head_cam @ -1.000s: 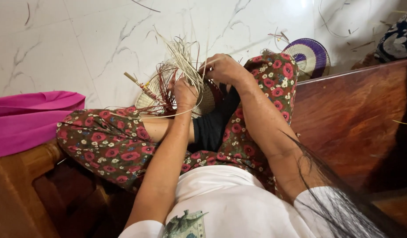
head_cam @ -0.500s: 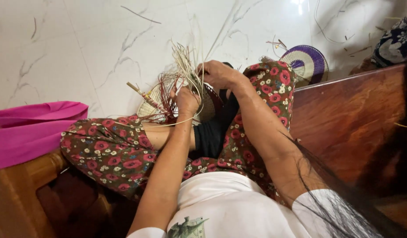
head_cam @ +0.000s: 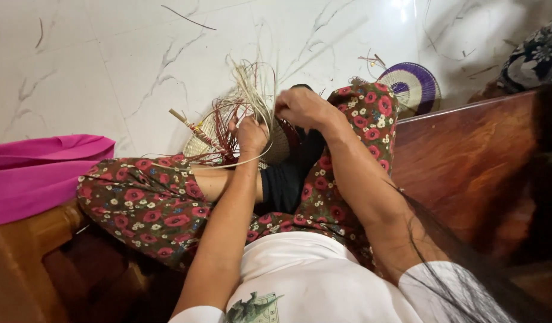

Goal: Weaving dried plant fibers into a mat or basket using hands while sitting on a wooden bench.

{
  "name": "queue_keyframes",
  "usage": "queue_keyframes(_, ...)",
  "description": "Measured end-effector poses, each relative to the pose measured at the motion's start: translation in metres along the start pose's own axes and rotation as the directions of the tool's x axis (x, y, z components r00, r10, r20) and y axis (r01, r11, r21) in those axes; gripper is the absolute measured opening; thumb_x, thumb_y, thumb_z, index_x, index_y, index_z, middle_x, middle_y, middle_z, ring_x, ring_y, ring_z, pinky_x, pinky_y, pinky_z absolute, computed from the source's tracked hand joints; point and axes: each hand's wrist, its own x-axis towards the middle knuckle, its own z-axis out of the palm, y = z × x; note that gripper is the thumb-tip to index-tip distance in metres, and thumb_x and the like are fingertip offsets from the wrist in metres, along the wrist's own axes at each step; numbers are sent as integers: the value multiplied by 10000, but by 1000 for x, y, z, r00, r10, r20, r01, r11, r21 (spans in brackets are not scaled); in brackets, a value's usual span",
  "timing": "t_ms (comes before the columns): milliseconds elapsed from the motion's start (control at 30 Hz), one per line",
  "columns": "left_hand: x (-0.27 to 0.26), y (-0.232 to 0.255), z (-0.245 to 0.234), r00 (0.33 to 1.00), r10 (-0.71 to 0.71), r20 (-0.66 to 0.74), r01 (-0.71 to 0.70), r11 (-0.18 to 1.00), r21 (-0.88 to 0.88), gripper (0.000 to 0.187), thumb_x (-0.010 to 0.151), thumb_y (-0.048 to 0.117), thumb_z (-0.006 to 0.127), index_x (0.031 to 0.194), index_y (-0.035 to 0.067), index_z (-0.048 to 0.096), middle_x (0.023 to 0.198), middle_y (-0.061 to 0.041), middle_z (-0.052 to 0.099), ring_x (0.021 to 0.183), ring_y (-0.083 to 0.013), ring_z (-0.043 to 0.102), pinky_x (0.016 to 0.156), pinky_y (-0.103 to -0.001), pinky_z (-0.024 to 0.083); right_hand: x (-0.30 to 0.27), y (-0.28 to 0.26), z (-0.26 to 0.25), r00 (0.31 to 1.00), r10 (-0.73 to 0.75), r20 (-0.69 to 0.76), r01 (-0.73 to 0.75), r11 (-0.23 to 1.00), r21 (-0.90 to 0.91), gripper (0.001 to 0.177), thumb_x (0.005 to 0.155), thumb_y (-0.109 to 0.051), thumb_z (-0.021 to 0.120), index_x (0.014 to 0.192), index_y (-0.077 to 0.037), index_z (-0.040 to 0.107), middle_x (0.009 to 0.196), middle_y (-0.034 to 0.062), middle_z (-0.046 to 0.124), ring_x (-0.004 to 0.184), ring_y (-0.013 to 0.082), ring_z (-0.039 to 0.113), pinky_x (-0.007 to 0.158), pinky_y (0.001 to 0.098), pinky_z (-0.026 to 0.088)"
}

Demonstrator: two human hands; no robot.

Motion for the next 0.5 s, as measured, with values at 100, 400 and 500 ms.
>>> queue_keyframes(100, 10, -32, 30, 973, 139, -182, -121, 987, 104, 150, 765, 132, 622, 650, 59, 687, 667, -176, 707, 829, -329, 760, 1129, -368, 271, -15, -9, 1, 992, 21, 126, -8, 995, -104, 276, 819, -91, 702, 1092, -50, 720, 1068, 167, 722, 1008, 383, 721, 909, 504, 583)
queue_keyframes(400, 20, -35, 32, 894, 360, -269, -311, 927, 208, 191, 901, 22, 589, 1017, 117, 709, 838, -64, 773, 953, -178, 697, 1131, -426, 223, 35, 48, 85, 942, -246, -227, 238, 969, -59, 613, 800, -695, 742, 863, -103, 595, 1030, 118, 595, 1099, 365, 546, 1037, 554, 353)
queue_keyframes(500, 21, -36, 39, 847, 454, -277, -352, 868, 350, 149, 916, 77, 586, 897, 145, 717, 816, -47, 757, 890, -148, 688, 1073, -428, 289, 42, 43, 86, 955, -173, -240, 195, 979, 68, 397, 839, -494, 754, 809, -150, 558, 894, 62, 603, 1025, 347, 587, 1048, 580, 343)
